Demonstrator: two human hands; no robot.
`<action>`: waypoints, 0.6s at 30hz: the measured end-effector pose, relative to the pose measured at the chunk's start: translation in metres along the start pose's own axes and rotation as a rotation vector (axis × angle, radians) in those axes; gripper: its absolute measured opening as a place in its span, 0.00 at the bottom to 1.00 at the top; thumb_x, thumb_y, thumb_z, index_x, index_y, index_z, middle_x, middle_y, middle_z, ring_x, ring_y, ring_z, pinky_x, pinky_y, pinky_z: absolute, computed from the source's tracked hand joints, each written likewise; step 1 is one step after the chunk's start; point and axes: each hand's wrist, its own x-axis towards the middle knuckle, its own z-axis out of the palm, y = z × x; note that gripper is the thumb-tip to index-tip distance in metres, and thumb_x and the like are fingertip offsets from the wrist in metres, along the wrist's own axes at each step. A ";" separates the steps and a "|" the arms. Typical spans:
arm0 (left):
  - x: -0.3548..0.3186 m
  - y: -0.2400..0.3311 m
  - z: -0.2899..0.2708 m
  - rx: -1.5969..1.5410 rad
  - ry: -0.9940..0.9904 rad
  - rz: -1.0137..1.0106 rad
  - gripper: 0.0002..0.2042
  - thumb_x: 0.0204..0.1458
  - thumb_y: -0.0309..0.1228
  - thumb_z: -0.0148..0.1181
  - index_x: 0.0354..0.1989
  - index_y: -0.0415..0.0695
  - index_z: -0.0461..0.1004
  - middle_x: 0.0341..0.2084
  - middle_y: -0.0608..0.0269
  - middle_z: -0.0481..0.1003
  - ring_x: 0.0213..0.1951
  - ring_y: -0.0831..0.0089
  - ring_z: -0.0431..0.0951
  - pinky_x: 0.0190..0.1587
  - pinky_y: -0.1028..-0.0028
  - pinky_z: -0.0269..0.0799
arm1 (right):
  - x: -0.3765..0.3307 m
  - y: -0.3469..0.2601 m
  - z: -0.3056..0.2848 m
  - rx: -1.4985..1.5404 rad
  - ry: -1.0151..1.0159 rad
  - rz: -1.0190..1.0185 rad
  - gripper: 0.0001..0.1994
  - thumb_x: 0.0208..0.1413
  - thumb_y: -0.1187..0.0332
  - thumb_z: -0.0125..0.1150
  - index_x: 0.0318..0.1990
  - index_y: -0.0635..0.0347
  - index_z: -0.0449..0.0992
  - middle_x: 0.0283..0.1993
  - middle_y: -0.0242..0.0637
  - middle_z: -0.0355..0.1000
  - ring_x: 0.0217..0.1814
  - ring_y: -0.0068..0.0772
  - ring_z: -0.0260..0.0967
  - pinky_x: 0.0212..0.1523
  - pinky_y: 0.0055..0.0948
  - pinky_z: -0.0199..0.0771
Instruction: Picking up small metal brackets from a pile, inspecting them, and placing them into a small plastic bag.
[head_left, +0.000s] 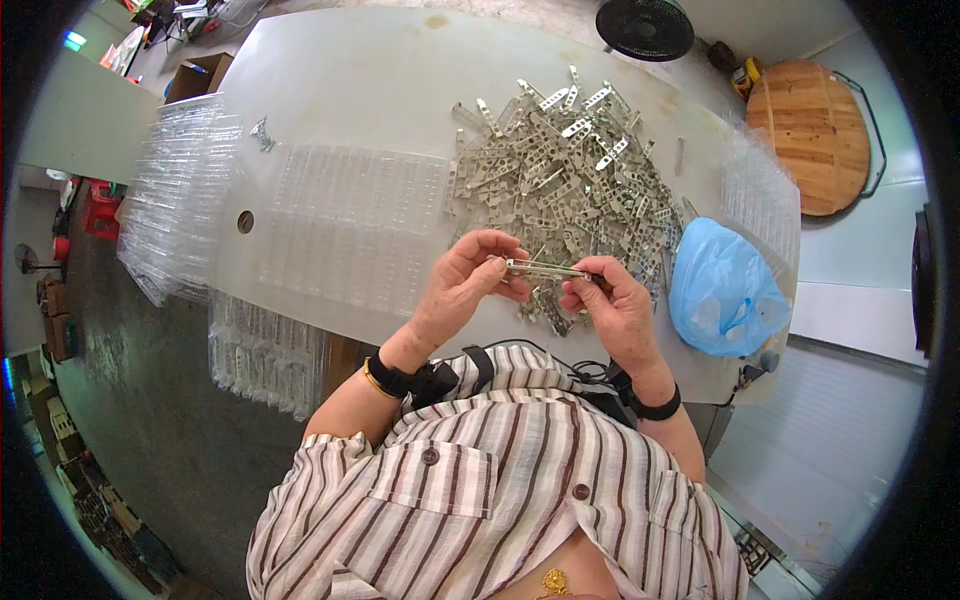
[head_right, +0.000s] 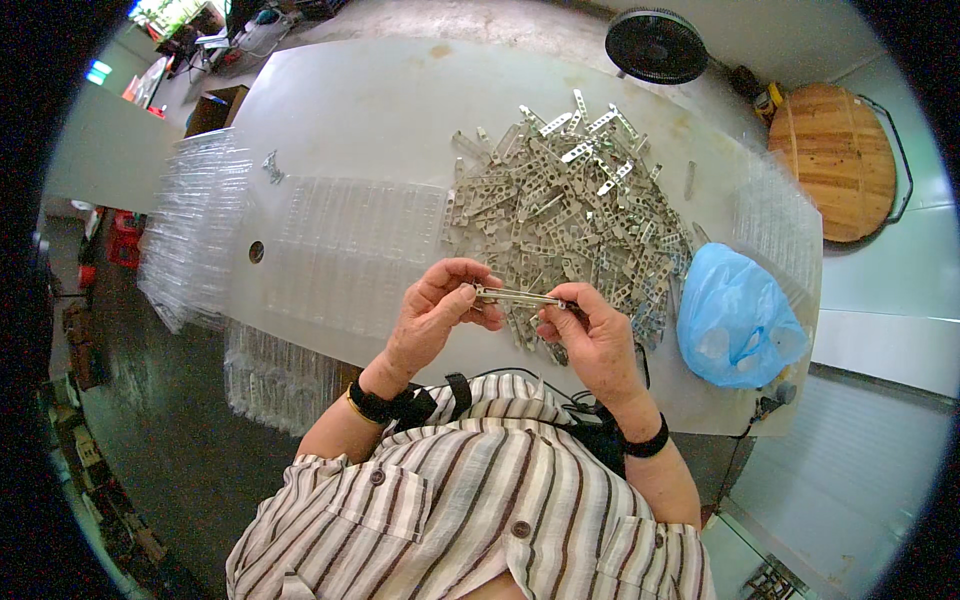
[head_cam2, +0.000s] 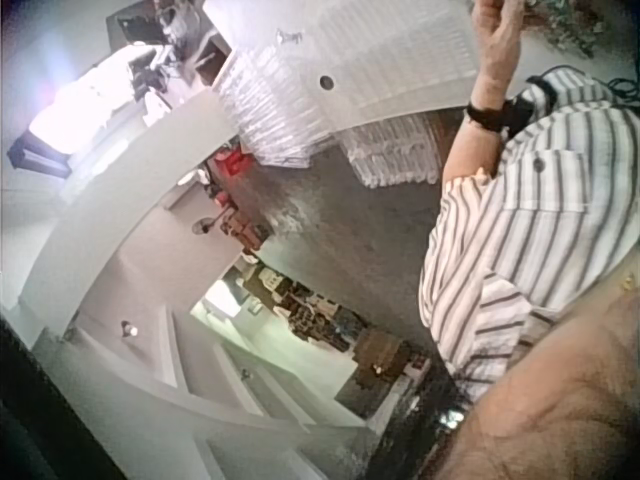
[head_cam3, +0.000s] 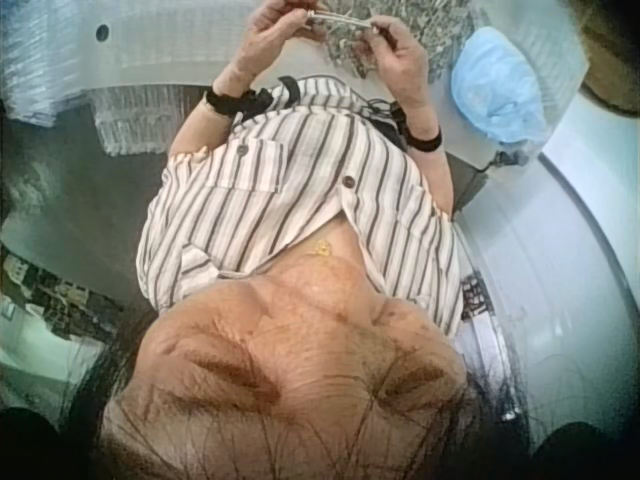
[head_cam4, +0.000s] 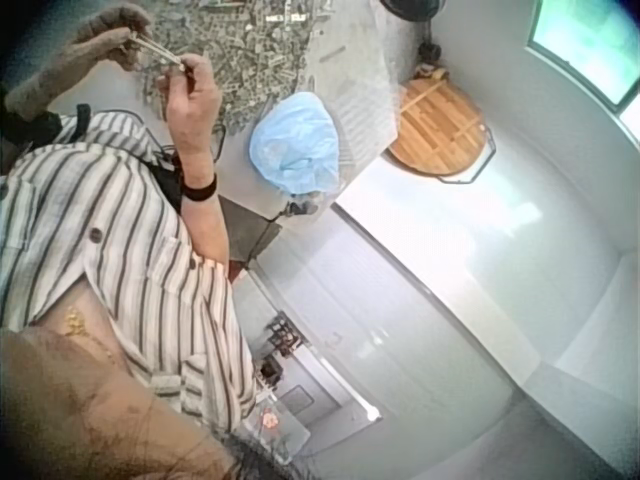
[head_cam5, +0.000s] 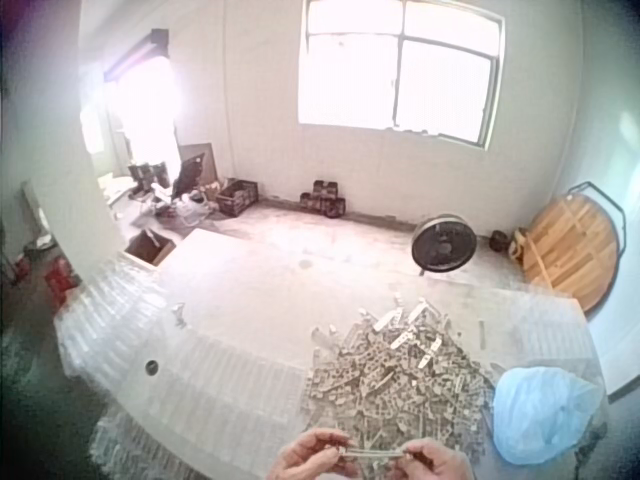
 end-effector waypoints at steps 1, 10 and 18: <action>0.000 0.001 0.000 0.001 0.001 -0.001 0.14 0.65 0.29 0.46 0.56 0.37 0.65 0.48 0.54 0.73 0.42 0.70 0.79 0.46 0.66 0.80 | 0.000 0.000 0.000 0.003 -0.006 -0.005 0.05 0.63 0.75 0.54 0.44 0.63 0.72 0.34 0.34 0.77 0.34 0.22 0.77 0.36 0.22 0.78; 0.002 -0.001 0.001 0.074 0.023 0.033 0.14 0.61 0.25 0.51 0.55 0.36 0.66 0.48 0.53 0.74 0.43 0.71 0.78 0.47 0.67 0.79 | 0.002 0.001 -0.002 -0.024 -0.009 -0.019 0.05 0.63 0.76 0.54 0.45 0.63 0.72 0.34 0.33 0.76 0.34 0.21 0.76 0.35 0.22 0.78; 0.003 0.000 0.000 0.037 0.078 -0.071 0.12 0.59 0.22 0.52 0.51 0.36 0.67 0.41 0.54 0.76 0.40 0.69 0.79 0.45 0.66 0.80 | 0.002 -0.008 0.000 -0.007 -0.014 -0.014 0.09 0.63 0.76 0.53 0.49 0.60 0.73 0.36 0.32 0.75 0.36 0.19 0.75 0.36 0.21 0.78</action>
